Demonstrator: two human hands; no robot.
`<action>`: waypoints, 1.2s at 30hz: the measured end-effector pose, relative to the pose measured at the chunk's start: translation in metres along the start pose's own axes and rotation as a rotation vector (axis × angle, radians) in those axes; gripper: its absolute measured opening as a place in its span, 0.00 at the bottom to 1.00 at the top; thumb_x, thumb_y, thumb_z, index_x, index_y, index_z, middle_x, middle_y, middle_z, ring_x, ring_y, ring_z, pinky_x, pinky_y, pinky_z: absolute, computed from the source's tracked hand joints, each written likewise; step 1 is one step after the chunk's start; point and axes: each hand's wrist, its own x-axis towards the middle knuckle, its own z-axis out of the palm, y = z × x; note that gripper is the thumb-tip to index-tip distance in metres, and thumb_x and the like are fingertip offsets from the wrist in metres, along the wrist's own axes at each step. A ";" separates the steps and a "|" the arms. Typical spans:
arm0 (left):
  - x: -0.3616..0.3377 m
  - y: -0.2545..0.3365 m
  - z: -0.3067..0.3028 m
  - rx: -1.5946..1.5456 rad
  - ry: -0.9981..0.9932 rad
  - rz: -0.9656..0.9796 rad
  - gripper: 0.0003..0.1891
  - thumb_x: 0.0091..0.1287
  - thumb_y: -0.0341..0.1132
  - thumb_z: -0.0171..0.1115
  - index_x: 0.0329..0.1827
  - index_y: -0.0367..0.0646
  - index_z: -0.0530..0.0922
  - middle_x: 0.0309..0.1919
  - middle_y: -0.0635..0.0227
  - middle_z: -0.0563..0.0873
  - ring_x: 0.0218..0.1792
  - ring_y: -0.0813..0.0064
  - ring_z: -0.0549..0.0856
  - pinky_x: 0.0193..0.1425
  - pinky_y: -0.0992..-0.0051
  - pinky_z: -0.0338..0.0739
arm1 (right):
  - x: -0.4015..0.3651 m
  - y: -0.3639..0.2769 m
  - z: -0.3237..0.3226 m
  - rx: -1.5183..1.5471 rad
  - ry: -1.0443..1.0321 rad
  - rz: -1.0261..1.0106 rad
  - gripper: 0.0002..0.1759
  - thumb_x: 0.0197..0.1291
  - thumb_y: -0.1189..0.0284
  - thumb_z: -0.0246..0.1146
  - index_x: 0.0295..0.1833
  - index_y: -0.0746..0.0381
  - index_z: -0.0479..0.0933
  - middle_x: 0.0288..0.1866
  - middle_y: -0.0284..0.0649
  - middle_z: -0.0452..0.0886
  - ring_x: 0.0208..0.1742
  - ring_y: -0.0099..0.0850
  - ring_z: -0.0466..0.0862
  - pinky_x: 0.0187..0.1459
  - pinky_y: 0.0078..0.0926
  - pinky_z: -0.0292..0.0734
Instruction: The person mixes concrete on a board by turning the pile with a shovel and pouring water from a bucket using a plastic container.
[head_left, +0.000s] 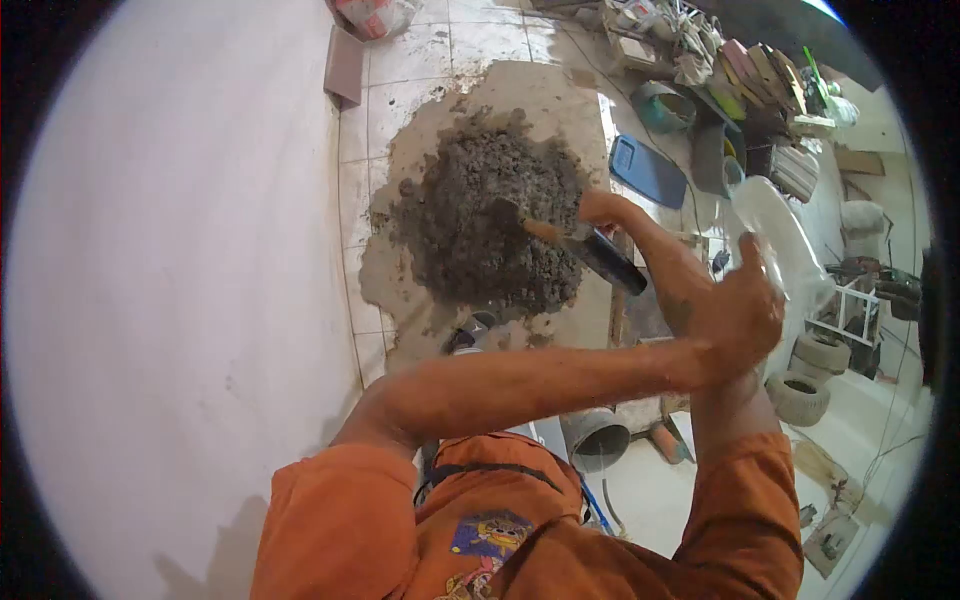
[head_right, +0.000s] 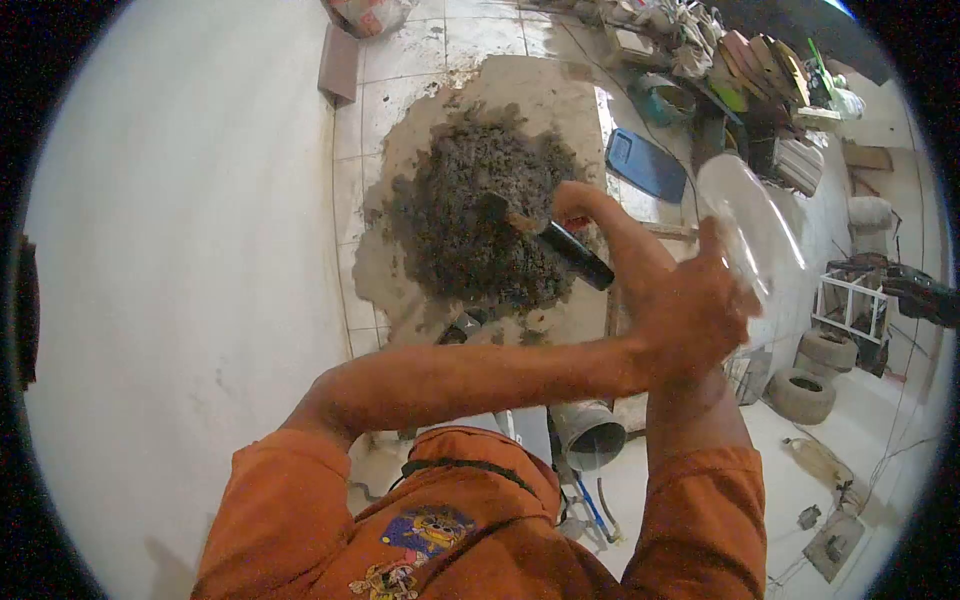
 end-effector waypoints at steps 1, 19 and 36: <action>0.000 0.004 -0.010 -0.518 0.036 -0.207 0.28 0.56 0.32 0.56 0.58 0.25 0.63 0.29 0.53 0.82 0.29 0.55 0.83 0.43 0.53 0.71 | 0.016 0.010 0.006 -0.099 -0.055 -0.042 0.05 0.34 0.76 0.61 0.20 0.66 0.78 0.18 0.45 0.77 0.19 0.35 0.79 0.20 0.34 0.73; 0.003 -0.018 0.042 -1.023 0.242 -0.387 0.35 0.54 0.27 0.55 0.63 0.24 0.50 0.32 0.49 0.79 0.33 0.58 0.79 0.39 0.64 0.72 | -0.020 -0.024 -0.026 0.142 -0.117 0.161 0.12 0.51 0.67 0.57 0.25 0.65 0.77 0.17 0.39 0.75 0.17 0.29 0.74 0.19 0.29 0.70; 0.018 -0.172 0.077 -0.936 0.357 -0.557 0.28 0.57 0.25 0.52 0.60 0.31 0.53 0.30 0.56 0.82 0.30 0.64 0.82 0.33 0.68 0.76 | -0.059 -0.089 -0.060 -0.518 1.134 0.676 0.13 0.46 0.65 0.60 0.36 0.62 0.76 0.21 0.39 0.79 0.34 0.35 0.81 0.33 0.29 0.75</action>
